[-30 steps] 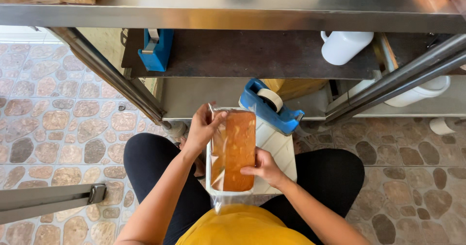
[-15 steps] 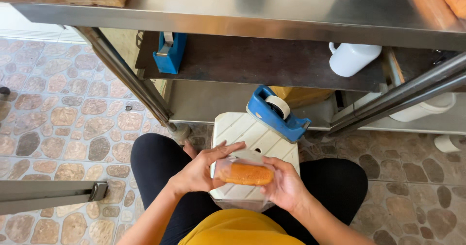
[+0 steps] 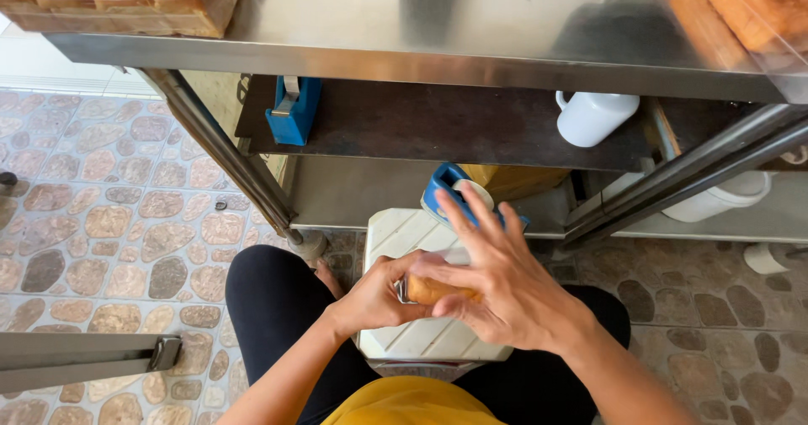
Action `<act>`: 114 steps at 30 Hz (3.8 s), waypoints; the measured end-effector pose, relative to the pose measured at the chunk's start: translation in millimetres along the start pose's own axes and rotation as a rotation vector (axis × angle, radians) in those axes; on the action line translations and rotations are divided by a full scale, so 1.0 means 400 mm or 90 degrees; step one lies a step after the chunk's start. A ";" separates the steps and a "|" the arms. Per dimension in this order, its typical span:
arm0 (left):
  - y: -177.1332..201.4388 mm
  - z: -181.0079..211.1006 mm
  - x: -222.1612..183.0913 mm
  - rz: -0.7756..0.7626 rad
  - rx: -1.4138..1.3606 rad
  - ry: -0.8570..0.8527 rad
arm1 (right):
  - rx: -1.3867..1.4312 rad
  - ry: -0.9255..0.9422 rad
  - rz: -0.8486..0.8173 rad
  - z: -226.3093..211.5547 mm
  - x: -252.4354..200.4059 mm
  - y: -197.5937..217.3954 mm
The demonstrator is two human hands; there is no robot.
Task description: The person packages individual loaves of bread by placing them into plastic bags and sealing the bags using a tape dispenser.
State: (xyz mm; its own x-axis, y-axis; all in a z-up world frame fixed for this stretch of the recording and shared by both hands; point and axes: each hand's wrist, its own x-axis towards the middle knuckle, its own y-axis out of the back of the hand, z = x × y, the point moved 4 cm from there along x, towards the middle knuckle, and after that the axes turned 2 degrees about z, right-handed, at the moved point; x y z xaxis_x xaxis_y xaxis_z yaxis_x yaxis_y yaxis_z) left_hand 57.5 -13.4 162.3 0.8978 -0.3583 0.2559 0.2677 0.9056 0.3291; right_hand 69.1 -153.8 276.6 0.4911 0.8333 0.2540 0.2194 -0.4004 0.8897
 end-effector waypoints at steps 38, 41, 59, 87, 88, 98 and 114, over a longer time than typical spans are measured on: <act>0.165 0.052 0.006 0.545 -0.094 -0.104 | 0.382 -0.157 0.600 0.136 -0.022 -0.048; 0.200 0.015 0.041 0.545 -0.094 -0.100 | 0.468 -0.196 0.604 0.208 0.027 -0.094; -0.020 -0.136 -0.248 0.527 0.009 0.152 | 0.591 -0.550 0.486 0.174 -0.260 -0.454; -0.090 -0.258 -0.252 0.493 -0.089 0.231 | 0.575 -0.686 0.321 0.354 -0.356 -0.657; -0.095 -0.259 -0.252 0.493 -0.090 0.231 | 0.574 -0.687 0.321 0.363 -0.362 -0.654; -0.097 -0.254 -0.243 0.514 -0.028 0.213 | -0.170 -0.296 0.413 0.442 -0.208 -0.225; -0.091 -0.254 -0.239 0.499 -0.007 0.247 | 0.725 -0.545 0.349 0.639 -0.385 -0.286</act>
State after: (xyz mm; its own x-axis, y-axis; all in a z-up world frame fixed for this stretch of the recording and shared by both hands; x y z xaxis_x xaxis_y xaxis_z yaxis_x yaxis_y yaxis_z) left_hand -2.5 10.9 33.5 0.8793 0.4698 0.0776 -0.4759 0.8612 0.1788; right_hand 183.7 -333.8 38.6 0.9622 0.1853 -0.1993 0.1689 -0.9809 -0.0964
